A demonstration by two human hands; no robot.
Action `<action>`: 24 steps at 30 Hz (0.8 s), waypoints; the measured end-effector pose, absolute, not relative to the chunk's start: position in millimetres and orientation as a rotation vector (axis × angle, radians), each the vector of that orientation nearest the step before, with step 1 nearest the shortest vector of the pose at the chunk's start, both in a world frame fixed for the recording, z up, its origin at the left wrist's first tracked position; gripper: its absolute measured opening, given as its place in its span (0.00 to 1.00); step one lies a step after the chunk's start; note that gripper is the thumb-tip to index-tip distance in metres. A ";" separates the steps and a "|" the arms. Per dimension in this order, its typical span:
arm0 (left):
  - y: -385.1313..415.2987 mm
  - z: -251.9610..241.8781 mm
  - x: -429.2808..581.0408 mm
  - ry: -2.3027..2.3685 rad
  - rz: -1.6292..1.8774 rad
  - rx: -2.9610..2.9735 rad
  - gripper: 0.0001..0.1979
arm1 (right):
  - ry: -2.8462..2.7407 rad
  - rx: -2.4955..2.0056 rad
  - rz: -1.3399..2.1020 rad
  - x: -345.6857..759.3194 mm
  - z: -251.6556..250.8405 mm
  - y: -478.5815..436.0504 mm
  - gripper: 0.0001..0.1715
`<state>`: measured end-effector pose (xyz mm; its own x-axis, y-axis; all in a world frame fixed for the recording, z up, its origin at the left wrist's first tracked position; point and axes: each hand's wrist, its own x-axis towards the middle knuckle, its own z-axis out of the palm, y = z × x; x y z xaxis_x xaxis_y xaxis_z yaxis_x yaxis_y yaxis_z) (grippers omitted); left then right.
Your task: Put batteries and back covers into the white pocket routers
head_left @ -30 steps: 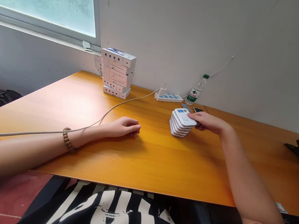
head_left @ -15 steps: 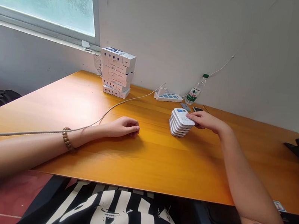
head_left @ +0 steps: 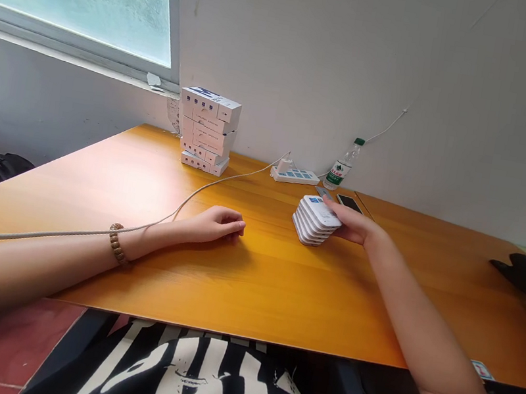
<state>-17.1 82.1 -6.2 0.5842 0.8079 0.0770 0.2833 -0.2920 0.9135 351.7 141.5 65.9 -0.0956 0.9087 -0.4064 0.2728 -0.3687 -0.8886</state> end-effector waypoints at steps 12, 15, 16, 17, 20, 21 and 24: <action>89.4 -2.8 -20.8 1.061 1.011 1.823 0.22 | -1.575 -1.528 1.693 272.2 72.2 144.4 0.15; 93.3 -4.5 -23.4 1.061 1.112 1.825 0.24 | -1.702 -1.447 1.797 241.7 73.9 150.2 0.15; 95.4 -5.7 -24.1 1.024 1.118 1.824 0.27 | -1.754 -1.418 1.838 232.8 74.4 152.3 0.16; 97.5 -7.0 -24.6 0.972 1.112 1.819 0.30 | -1.804 -1.390 1.875 224.8 74.8 154.6 0.16; 102.6 -10.9 -25.7 0.836 1.064 1.791 0.31 | -1.941 -1.306 1.970 208.3 76.1 161.2 0.20; 103.6 -11.9 -25.9 0.812 1.045 1.776 0.31 | -1.984 -1.286 1.986 205.6 76.6 163.2 0.21; 105.4 -13.8 -26.1 0.789 1.010 1.736 0.30 | -2.121 -1.278 1.912 206.6 79.1 166.5 0.26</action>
